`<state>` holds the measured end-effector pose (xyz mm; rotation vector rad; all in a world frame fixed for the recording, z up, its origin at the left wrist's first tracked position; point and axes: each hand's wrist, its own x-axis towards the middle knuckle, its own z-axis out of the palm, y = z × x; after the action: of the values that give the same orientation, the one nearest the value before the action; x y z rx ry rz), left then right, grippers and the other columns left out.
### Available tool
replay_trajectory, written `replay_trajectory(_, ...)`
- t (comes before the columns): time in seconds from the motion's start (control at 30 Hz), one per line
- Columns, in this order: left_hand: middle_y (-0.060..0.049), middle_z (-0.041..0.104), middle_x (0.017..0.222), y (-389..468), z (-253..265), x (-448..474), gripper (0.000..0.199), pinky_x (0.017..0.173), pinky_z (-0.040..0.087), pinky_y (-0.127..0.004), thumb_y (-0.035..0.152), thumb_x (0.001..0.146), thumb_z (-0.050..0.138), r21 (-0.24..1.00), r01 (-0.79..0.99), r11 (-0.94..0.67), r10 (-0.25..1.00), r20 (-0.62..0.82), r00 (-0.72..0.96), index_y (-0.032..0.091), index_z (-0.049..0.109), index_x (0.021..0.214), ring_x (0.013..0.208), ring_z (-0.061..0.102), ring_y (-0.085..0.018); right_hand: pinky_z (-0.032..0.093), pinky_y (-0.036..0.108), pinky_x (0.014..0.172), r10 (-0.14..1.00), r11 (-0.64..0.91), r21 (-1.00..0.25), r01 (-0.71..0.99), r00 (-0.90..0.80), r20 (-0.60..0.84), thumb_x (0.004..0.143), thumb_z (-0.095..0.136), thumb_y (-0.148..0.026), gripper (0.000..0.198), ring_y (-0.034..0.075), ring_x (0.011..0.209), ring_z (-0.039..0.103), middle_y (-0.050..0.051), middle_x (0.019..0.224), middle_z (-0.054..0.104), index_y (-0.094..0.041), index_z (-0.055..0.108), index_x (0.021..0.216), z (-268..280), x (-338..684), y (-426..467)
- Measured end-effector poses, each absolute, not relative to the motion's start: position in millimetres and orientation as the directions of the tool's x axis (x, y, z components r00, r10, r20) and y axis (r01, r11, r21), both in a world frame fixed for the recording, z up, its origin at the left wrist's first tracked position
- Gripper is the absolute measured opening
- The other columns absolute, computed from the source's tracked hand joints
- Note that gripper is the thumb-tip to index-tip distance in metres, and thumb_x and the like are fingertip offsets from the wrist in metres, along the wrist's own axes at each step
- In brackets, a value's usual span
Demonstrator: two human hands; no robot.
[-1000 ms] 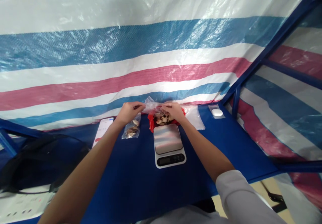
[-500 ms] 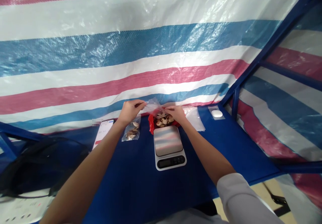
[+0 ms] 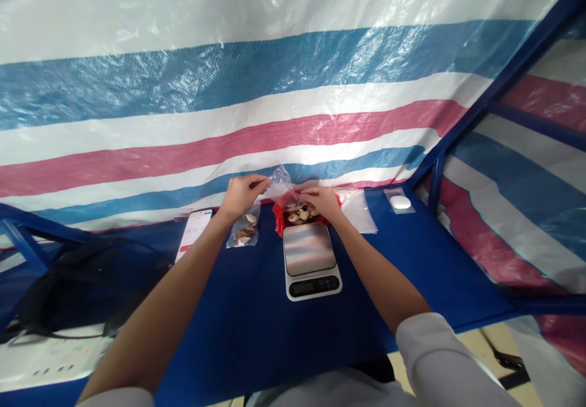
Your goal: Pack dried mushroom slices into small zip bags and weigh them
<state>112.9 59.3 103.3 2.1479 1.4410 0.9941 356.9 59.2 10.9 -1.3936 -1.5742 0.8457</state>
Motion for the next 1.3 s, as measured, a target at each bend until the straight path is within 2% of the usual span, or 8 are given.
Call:
replay_trajectory(0.17,-0.004,0.076,0.077,58,106,112,0.034,0.068,0.049,-0.027,0.048,0.086,0.06,0.659,0.63,-0.41,0.907,0.367,0.207,0.018,0.076,0.084,0.07,0.066,-0.019,0.055,0.027,0.062,0.992,0.129,-0.948,0.29,-0.021,0.128,0.085,0.067,-0.039,0.025,0.016,0.066,0.068,0.0,0.084,0.078,-0.026,0.082,0.1,12,354,60)
replay_trajectory(0.33,-0.005,0.076,0.077,58,103,110,0.033,0.069,0.05,-0.028,0.048,0.085,0.062,0.689,0.606,-0.397,0.914,0.355,0.195,0.018,0.077,0.085,0.07,0.067,-0.019,0.056,0.032,0.08,0.969,0.212,-0.832,0.513,0.001,0.247,0.088,0.067,-0.034,0.019,0.024,0.091,0.072,0.002,0.099,0.08,-0.028,0.083,0.096,16,354,57)
replay_trajectory(0.43,-0.005,0.077,0.08,57,97,110,0.031,0.069,0.05,-0.028,0.047,0.084,0.064,0.684,0.609,-0.402,0.914,0.342,0.218,0.019,0.077,0.085,0.072,0.068,-0.02,0.056,0.034,0.084,0.963,0.235,-0.789,0.568,-0.028,0.267,0.088,0.068,-0.034,0.016,0.025,0.091,0.073,0.003,0.098,0.08,-0.028,0.083,0.092,17,352,55)
replay_trajectory(0.63,-0.006,0.078,0.081,54,91,110,0.033,0.07,0.05,-0.03,0.05,0.084,0.063,0.662,0.629,-0.408,0.912,0.329,0.246,0.019,0.077,0.086,0.072,0.069,-0.021,0.059,0.03,0.069,0.998,0.012,-0.97,0.242,-0.066,-0.004,0.075,0.079,-0.036,0.023,0.023,0.082,0.074,0.003,0.087,0.079,-0.022,0.083,0.094,15,356,57)
replay_trajectory(0.77,-0.006,0.078,0.083,55,90,109,0.033,0.069,0.051,-0.029,0.049,0.085,0.063,0.672,0.618,-0.409,0.91,0.351,0.221,0.019,0.077,0.086,0.073,0.069,-0.02,0.06,0.029,0.069,0.993,-0.091,-0.995,0.045,-0.073,-0.094,0.066,0.086,-0.037,0.033,0.021,0.077,0.073,0.004,0.08,0.078,-0.019,0.082,0.093,8,363,60)
replay_trajectory(0.97,-0.005,0.079,0.083,54,93,114,0.027,0.07,0.052,-0.028,0.042,0.086,0.063,0.658,0.616,-0.433,0.898,0.377,0.228,0.02,0.077,0.087,0.074,0.069,-0.019,0.06,0.029,0.066,1.0,-0.012,-0.982,0.186,-0.017,-0.015,0.07,0.083,-0.037,0.025,0.019,0.067,0.07,0.001,0.068,0.073,-0.021,0.082,0.089,8,361,63)
replay_trajectory(1.17,-0.004,0.078,0.082,53,100,117,0.029,0.069,0.05,-0.028,0.045,0.086,0.061,0.643,0.62,-0.45,0.889,0.391,0.239,0.02,0.076,0.085,0.071,0.067,-0.018,0.06,0.029,0.063,0.993,-0.064,-0.997,0.036,-0.099,-0.067,0.072,0.08,-0.037,0.032,0.02,0.07,0.072,0.004,0.072,0.075,-0.018,0.081,0.097,12,358,62)
replay_trajectory(1.3,-0.004,0.076,0.076,53,104,116,0.032,0.067,0.049,-0.028,0.046,0.087,0.06,0.656,0.622,-0.428,0.899,0.381,0.217,0.019,0.075,0.082,0.068,0.067,-0.018,0.06,0.032,0.075,0.997,0.054,-0.938,0.343,0.026,0.067,0.075,0.076,-0.03,0.017,0.021,0.08,0.073,0.003,0.083,0.079,-0.022,0.082,0.089,9,366,67)
